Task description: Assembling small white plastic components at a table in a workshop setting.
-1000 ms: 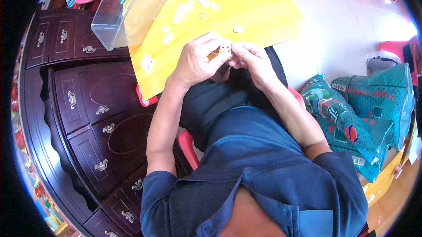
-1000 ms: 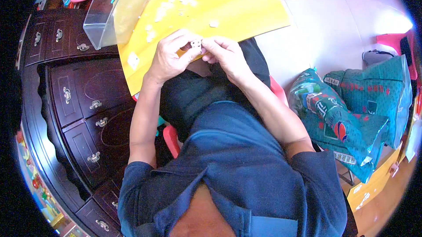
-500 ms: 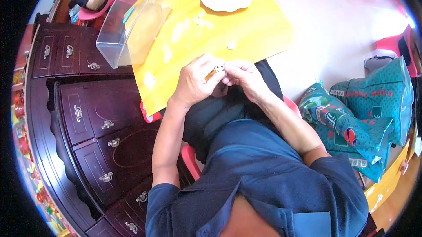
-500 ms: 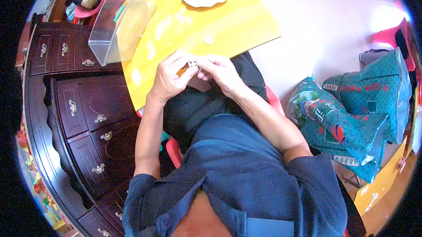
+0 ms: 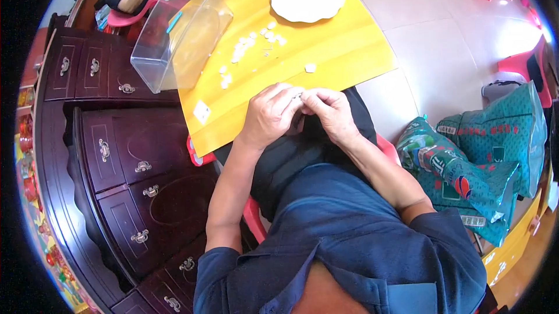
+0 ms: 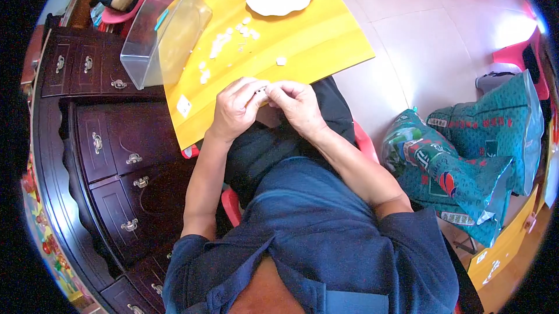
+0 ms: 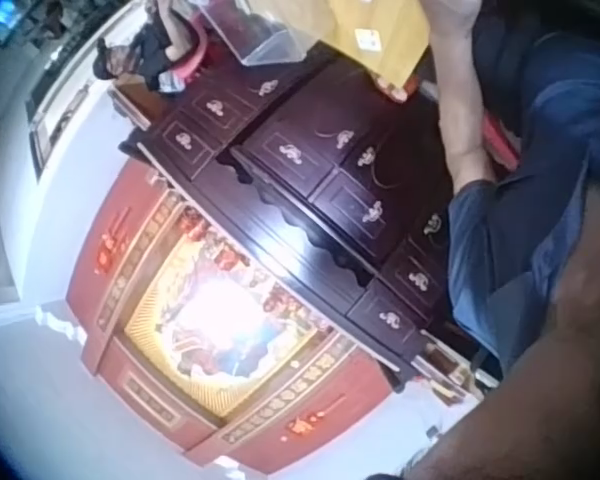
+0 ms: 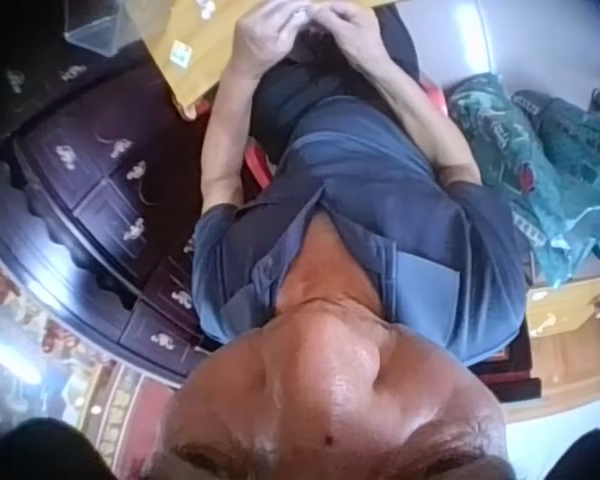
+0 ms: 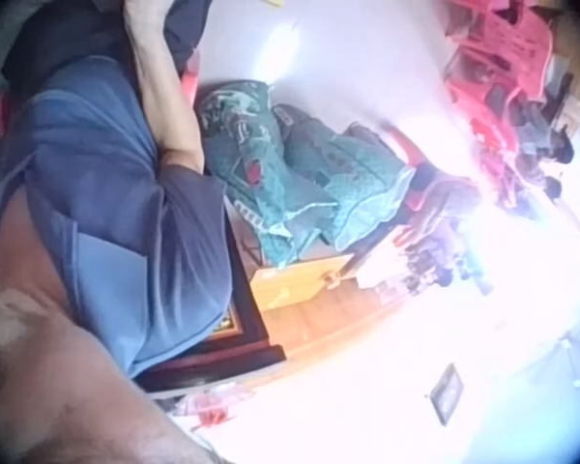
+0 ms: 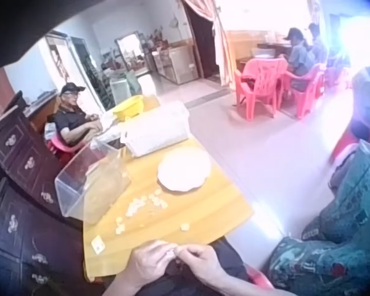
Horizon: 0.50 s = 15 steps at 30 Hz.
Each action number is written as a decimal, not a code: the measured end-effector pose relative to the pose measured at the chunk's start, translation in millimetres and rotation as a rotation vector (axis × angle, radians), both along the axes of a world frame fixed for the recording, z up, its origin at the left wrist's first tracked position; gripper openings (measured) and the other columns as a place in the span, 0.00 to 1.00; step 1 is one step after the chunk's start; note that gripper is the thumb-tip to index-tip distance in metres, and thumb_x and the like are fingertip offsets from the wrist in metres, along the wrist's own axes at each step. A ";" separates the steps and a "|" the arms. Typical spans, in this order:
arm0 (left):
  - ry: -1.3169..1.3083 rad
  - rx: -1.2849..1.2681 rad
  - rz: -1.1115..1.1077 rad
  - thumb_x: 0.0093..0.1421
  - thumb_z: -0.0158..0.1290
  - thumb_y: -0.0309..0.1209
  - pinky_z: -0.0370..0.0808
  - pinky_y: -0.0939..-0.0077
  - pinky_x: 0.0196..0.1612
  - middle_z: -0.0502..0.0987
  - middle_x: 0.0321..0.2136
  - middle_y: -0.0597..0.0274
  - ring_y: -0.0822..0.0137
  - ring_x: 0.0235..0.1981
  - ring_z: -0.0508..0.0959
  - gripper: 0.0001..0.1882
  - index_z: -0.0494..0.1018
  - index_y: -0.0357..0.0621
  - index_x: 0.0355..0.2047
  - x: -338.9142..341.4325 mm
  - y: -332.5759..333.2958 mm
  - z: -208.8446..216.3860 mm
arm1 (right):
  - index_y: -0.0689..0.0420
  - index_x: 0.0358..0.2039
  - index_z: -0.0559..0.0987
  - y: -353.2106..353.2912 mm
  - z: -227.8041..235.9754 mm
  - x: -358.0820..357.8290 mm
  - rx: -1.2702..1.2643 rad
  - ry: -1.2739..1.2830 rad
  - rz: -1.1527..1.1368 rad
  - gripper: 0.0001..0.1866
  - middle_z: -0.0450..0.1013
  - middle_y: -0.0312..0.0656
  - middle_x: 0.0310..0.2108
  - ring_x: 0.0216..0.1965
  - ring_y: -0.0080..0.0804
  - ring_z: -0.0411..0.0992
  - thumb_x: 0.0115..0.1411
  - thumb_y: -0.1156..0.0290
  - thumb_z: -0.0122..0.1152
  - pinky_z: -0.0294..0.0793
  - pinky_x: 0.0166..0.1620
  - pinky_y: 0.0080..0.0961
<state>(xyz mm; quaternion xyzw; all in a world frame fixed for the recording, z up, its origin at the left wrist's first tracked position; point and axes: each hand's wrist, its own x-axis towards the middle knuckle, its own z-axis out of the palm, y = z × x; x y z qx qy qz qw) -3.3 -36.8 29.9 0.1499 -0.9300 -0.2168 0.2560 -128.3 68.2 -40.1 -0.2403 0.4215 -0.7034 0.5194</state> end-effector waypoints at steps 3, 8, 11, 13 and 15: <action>0.035 0.016 0.007 0.55 0.57 0.24 0.77 0.65 0.37 0.79 0.32 0.54 0.55 0.32 0.80 0.07 0.78 0.38 0.35 -1.0 -2.5 -6.5 | 0.60 0.35 0.82 -2.8 0.9 -3.6 0.029 0.003 0.016 0.09 0.76 0.33 0.28 0.30 0.17 0.70 0.67 0.69 0.59 0.71 0.38 0.16; 0.021 0.107 0.049 0.55 0.59 0.27 0.77 0.64 0.38 0.78 0.32 0.55 0.53 0.33 0.79 0.10 0.78 0.39 0.38 2.7 -3.4 -17.0 | 0.59 0.34 0.80 -4.2 -2.4 -9.1 0.066 0.068 0.082 0.09 0.74 0.31 0.27 0.28 0.16 0.68 0.67 0.68 0.58 0.67 0.34 0.15; 0.025 0.175 0.035 0.55 0.62 0.31 0.77 0.63 0.38 0.78 0.34 0.53 0.52 0.34 0.79 0.16 0.77 0.39 0.43 9.6 -10.9 -12.6 | 0.60 0.35 0.80 -5.8 -3.4 -12.7 0.121 0.242 0.051 0.10 0.74 0.31 0.26 0.27 0.15 0.68 0.67 0.67 0.58 0.67 0.33 0.15; 0.003 0.267 0.093 0.55 0.62 0.34 0.77 0.62 0.39 0.78 0.36 0.51 0.50 0.36 0.79 0.21 0.76 0.38 0.47 13.9 -19.5 -8.7 | 0.60 0.33 0.80 -7.5 0.6 -19.6 0.160 0.274 0.032 0.11 0.73 0.31 0.25 0.26 0.16 0.68 0.67 0.66 0.59 0.68 0.32 0.15; -0.054 0.121 0.272 0.57 0.60 0.34 0.77 0.62 0.39 0.78 0.36 0.50 0.49 0.37 0.79 0.20 0.76 0.38 0.47 15.1 -35.7 -18.0 | 0.62 0.32 0.80 -8.5 -2.5 -28.9 0.262 0.575 0.013 0.12 0.73 0.31 0.23 0.26 0.17 0.69 0.66 0.65 0.60 0.69 0.32 0.17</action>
